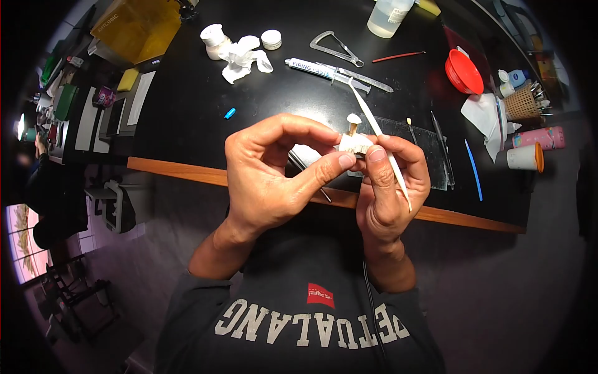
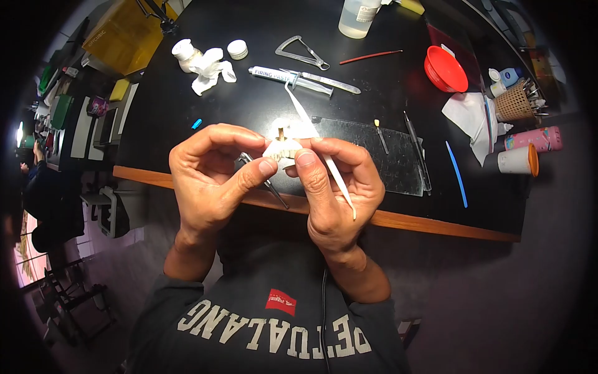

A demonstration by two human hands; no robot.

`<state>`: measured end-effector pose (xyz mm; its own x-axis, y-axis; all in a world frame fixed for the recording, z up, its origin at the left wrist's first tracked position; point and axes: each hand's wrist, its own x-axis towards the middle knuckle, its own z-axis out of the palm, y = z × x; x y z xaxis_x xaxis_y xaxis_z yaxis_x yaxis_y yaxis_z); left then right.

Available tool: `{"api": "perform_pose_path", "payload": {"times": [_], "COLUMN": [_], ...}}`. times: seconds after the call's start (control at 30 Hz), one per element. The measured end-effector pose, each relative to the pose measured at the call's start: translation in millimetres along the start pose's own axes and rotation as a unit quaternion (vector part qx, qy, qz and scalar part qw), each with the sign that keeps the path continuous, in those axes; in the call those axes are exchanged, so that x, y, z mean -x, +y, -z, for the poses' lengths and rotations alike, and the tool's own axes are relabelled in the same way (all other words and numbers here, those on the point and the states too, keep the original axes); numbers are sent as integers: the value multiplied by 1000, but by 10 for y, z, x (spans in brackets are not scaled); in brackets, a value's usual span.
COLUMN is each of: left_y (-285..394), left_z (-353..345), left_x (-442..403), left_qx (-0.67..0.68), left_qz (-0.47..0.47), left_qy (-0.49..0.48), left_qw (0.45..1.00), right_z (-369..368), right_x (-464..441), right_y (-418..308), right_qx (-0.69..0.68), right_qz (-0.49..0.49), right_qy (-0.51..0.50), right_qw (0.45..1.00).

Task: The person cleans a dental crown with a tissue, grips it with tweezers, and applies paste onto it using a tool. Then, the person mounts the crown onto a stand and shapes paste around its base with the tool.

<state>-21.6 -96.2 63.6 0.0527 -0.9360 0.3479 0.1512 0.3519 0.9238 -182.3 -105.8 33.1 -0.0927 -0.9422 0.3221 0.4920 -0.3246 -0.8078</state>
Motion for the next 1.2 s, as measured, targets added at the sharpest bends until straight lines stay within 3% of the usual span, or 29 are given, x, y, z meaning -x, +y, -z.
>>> {"api": "perform_pose_path", "payload": {"times": [0.37, 0.77, 0.87, 1.2], "left_y": [-218, -172, -159, -167], "left_z": [83, -60, -7, 1], "left_x": [63, 28, 37, 39], "left_qx": [30, 14, -20, -17], "left_qz": [-48, -52, -63, -60], "left_qy": [-6, 73, 28, 31], "left_qw": [998, 996, 997, 998], "right_z": [1, 5, -28, -32], "right_x": [36, 31, 31, 34], "right_y": [42, 97, 64, 79], "right_qx": [0, -10, -18, -20], "right_qz": [7, -34, -45, -36], "right_qy": [-24, -26, -20, -26], "right_qw": [1000, 999, 999, 999]}}
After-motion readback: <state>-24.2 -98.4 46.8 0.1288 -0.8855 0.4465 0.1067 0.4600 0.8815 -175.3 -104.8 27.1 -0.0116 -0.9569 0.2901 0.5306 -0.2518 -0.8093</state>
